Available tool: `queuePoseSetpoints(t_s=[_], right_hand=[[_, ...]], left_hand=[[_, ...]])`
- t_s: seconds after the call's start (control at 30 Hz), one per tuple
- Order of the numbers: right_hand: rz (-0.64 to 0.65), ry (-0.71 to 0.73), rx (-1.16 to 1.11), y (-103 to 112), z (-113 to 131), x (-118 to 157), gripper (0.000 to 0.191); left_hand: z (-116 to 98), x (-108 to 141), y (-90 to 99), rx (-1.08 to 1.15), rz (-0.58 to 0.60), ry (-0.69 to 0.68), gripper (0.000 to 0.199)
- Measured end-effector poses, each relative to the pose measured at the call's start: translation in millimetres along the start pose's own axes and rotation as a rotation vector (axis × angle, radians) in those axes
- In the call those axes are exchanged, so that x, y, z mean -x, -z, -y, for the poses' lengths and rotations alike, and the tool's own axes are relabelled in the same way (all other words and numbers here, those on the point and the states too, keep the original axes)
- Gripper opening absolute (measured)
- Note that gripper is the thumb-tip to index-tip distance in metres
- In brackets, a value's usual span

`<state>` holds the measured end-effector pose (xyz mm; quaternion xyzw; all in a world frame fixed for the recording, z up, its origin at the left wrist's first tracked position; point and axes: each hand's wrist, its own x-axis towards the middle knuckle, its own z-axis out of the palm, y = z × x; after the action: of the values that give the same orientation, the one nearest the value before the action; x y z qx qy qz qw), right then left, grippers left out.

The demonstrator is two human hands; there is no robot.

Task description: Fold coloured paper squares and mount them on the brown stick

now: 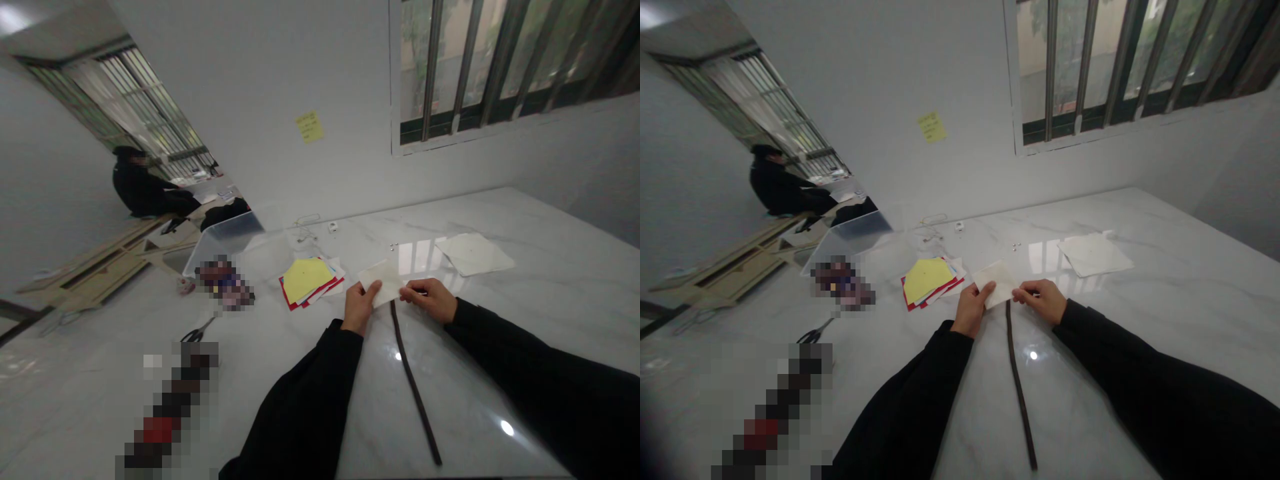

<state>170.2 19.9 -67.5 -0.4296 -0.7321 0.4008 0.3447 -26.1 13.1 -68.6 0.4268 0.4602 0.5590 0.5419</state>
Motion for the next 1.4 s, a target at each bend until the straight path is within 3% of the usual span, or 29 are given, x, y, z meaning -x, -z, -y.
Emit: queuePoseSetpoints(t_s=[0.1,0.27,0.4,0.5,0.6,0.77,0.93,1.1,1.27,1.4], right_hand=[[-0.074,-0.042,-0.009,0.3,-3.5,-1.1,0.046],[-0.234,0.034,0.126,9.7,-16.3,-14.6,0.032],[-0.297,0.056,0.265,20.1,-35.7,-47.5,0.030],[-0.399,-0.007,0.413,23.2,-52.0,-79.5,0.032],[-0.415,-0.063,0.476,20.9,-61.7,-105.2,0.033],[-0.422,-0.144,0.540,13.0,-63.2,-120.9,0.034],[-0.432,-0.166,0.539,12.3,-63.4,-124.1,0.031],[-0.453,-0.061,0.476,13.0,-60.0,-117.8,0.026],[-0.330,0.070,0.332,4.0,-42.5,-79.2,0.018],[-0.229,0.089,0.289,0.7,-26.9,-41.9,0.018]], left_hand=[[0.4,-2.4,3.5,0.006,-0.043,-0.017,0.043],[-1.3,-6.4,9.9,-0.030,-0.137,-0.037,0.044],[-0.9,-5.4,9.1,-0.069,-0.148,-0.031,0.044],[0.5,-4.1,8.3,-0.116,-0.129,-0.028,0.043],[0.8,-3.5,8.6,-0.141,-0.112,-0.032,0.042],[-2.4,0.7,6.4,-0.126,-0.109,-0.031,0.040],[-3.2,4.1,5.3,-0.143,-0.122,-0.043,0.038],[0.6,2.0,7.5,-0.142,-0.121,-0.044,0.037],[1.4,1.7,6.5,-0.153,-0.113,-0.066,0.036],[2.7,2.3,6.5,-0.164,-0.105,-0.081,0.035]])
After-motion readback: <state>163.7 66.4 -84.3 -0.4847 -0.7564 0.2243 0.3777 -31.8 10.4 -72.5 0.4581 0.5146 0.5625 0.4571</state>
